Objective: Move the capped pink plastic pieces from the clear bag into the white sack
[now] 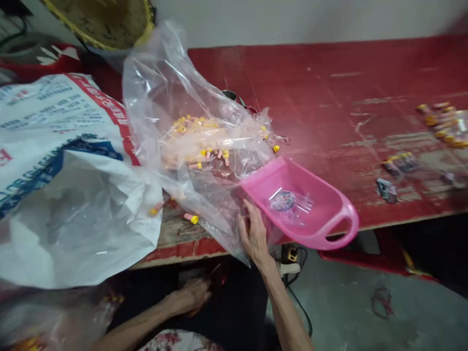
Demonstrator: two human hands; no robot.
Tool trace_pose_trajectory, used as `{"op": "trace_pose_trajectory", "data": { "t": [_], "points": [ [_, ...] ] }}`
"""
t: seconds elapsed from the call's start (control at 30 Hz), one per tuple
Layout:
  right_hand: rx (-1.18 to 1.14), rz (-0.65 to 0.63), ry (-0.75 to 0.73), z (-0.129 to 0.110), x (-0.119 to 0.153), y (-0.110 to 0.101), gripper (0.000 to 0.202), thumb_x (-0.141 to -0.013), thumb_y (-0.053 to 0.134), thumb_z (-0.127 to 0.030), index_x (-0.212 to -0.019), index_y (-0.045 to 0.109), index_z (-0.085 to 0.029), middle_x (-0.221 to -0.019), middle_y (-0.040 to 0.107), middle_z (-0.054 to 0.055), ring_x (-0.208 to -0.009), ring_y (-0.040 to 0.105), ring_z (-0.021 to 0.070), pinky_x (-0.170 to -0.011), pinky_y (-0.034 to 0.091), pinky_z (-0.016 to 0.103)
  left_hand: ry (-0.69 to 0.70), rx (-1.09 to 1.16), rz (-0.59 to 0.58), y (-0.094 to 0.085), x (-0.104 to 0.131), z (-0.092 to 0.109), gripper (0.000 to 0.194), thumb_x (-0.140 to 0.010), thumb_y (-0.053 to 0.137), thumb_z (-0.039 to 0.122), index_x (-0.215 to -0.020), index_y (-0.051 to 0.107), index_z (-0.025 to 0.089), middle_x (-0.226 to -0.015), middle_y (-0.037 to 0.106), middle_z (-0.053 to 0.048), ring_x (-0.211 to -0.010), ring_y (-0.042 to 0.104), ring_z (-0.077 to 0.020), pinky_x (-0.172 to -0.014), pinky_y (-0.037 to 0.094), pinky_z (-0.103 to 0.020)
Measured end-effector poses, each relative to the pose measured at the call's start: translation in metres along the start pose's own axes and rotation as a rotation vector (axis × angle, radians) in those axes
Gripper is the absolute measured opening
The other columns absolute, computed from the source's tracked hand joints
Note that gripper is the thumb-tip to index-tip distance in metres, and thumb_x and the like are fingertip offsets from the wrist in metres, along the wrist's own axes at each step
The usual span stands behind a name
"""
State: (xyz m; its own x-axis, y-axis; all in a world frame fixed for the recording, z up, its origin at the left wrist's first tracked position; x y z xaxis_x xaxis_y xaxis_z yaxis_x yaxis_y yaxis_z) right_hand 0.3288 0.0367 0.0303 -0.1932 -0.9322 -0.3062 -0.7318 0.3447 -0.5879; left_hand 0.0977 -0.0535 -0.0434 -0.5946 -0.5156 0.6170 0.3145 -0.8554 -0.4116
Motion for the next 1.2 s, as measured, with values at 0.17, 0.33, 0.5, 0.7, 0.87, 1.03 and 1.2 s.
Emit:
{"op": "trace_pose_trajectory", "data": {
  "t": [0.17, 0.33, 0.5, 0.7, 0.87, 1.03, 1.2],
  "points": [
    [-0.061, 0.124, -0.042, -0.066, 0.029, 0.005, 0.051, -0.107, 0.051, -0.033, -0.157, 0.049, -0.023, -0.132, 0.070, 0.014, -0.095, 0.072, 0.0209, -0.090, 0.064, 0.039, 0.111, 0.548, 0.279, -0.031, 0.038, 0.031, 0.051, -0.099, 0.051, 0.064, -0.130, 0.067, 0.027, -0.103, 0.076, -0.005, -0.081, 0.068, -0.0200, -0.078, 0.055, -0.034],
    [-0.131, -0.064, -0.183, -0.137, 0.059, 0.079, 0.057, -0.108, 0.038, -0.024, -0.165, 0.038, -0.023, -0.150, 0.062, 0.015, -0.134, 0.065, 0.0243, -0.112, 0.059, 0.044, 0.242, 1.090, 0.724, -0.091, 0.047, 0.034, 0.072, -0.092, 0.061, 0.075, -0.146, 0.057, 0.028, -0.130, 0.071, -0.010, -0.107, 0.070, -0.0217, -0.090, 0.056, -0.033],
    [-0.059, -0.107, -0.214, -0.165, 0.053, 0.115, 0.058, -0.111, 0.033, -0.027, -0.168, 0.033, -0.021, -0.159, 0.053, 0.015, -0.154, 0.046, 0.0236, -0.126, 0.046, 0.046, 0.356, 1.274, 0.812, -0.133, 0.052, 0.013, 0.062, -0.081, 0.080, 0.071, -0.117, 0.069, 0.022, -0.113, 0.074, -0.008, -0.098, 0.070, -0.0202, -0.083, 0.056, -0.029],
    [0.142, 0.048, -0.097, -0.119, 0.028, 0.111, 0.047, -0.112, 0.037, -0.033, -0.156, 0.051, -0.020, -0.148, 0.059, 0.017, -0.136, 0.060, 0.0247, -0.117, 0.053, 0.046, 0.451, 0.944, 1.035, -0.168, 0.058, -0.025, 0.047, -0.097, 0.063, 0.064, -0.114, 0.065, 0.020, -0.086, 0.071, -0.003, -0.064, 0.059, -0.0141, -0.056, 0.046, -0.024],
    [0.344, -0.027, -0.155, -0.082, 0.028, 0.121, 0.036, -0.110, 0.045, -0.028, -0.139, 0.066, -0.022, -0.130, 0.067, 0.014, -0.125, 0.063, 0.0264, -0.110, 0.056, 0.047, 0.545, 0.015, 1.182, -0.162, 0.049, -0.039, 0.026, -0.108, 0.045, 0.033, -0.107, 0.067, 0.020, -0.099, 0.075, -0.011, -0.087, 0.070, -0.0240, -0.080, 0.056, -0.036],
    [0.397, -0.006, -0.159, -0.080, 0.028, 0.123, 0.034, -0.110, 0.048, -0.033, -0.138, 0.065, -0.022, -0.129, 0.068, 0.014, -0.123, 0.064, 0.0262, -0.108, 0.056, 0.045, 0.688, -0.106, 1.358, -0.161, 0.062, -0.042, 0.018, -0.106, 0.051, 0.021, -0.119, 0.063, 0.019, -0.106, 0.074, -0.009, -0.093, 0.071, -0.0210, -0.087, 0.055, -0.033],
    [0.407, 0.005, -0.164, -0.083, 0.025, 0.122, 0.030, -0.110, 0.050, -0.036, -0.127, 0.070, -0.020, -0.123, 0.069, 0.014, -0.117, 0.065, 0.0254, -0.105, 0.056, 0.042, 0.656, -0.123, 1.291, -0.159, 0.063, -0.047, 0.018, -0.101, 0.045, 0.014, -0.106, 0.062, 0.020, -0.091, 0.070, -0.007, -0.083, 0.067, -0.0218, -0.078, 0.052, -0.034]
  ]
}}
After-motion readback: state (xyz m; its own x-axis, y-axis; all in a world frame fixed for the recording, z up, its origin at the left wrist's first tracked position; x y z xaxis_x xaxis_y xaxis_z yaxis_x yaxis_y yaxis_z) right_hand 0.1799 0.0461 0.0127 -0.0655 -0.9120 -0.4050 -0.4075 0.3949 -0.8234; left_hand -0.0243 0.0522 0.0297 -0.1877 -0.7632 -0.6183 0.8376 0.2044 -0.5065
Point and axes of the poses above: each hand's wrist, its own x-axis away from the middle knuckle, its own y-axis out of the palm, z = x × y, the point moved 4 cm from there along -x, towards the middle knuckle
